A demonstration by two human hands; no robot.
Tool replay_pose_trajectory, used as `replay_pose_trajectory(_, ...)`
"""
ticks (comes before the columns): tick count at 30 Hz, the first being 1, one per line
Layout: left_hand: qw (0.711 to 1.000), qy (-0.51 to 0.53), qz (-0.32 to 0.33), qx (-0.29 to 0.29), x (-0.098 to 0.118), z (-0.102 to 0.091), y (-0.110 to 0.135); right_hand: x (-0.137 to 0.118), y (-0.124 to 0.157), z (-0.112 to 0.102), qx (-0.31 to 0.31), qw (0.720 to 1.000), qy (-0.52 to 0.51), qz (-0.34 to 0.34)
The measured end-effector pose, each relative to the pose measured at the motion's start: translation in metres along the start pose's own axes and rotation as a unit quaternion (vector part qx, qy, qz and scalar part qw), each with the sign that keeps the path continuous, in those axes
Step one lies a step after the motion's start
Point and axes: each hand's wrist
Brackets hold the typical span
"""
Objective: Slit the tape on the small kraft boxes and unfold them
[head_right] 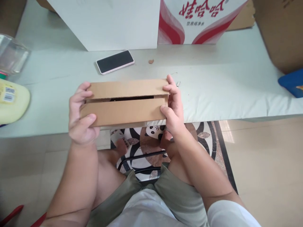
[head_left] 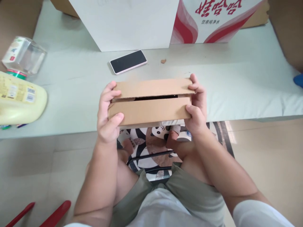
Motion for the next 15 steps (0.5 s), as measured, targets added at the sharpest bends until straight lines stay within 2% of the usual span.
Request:
replay_pose_trajectory(3, 1.0, -0.015, -0.012, 0.022, -0.003, 0.001, 0.0, -0.005, -0.001, 0.0, -0.006, 1.0, 0.01, 0.008)
replay_pose_trajectory(7, 0.999, -0.017, 0.023, 0.039, -0.001, 0.007, 0.0, -0.014, -0.002, 0.0, -0.013, 0.999, 0.018, 0.03)
replay_pose_trajectory(15, 0.997, 0.016, 0.015, 0.068, 0.004, 0.018, 0.004, -0.011, 0.002, 0.004, 0.003, 0.996, -0.072, 0.048)
Point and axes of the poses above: each hand's wrist, its own y-axis away from the middle knuckle, its own z-axis out of the palm, x = y × z, and after that the axes turned 10 degrees about -z, right-handed
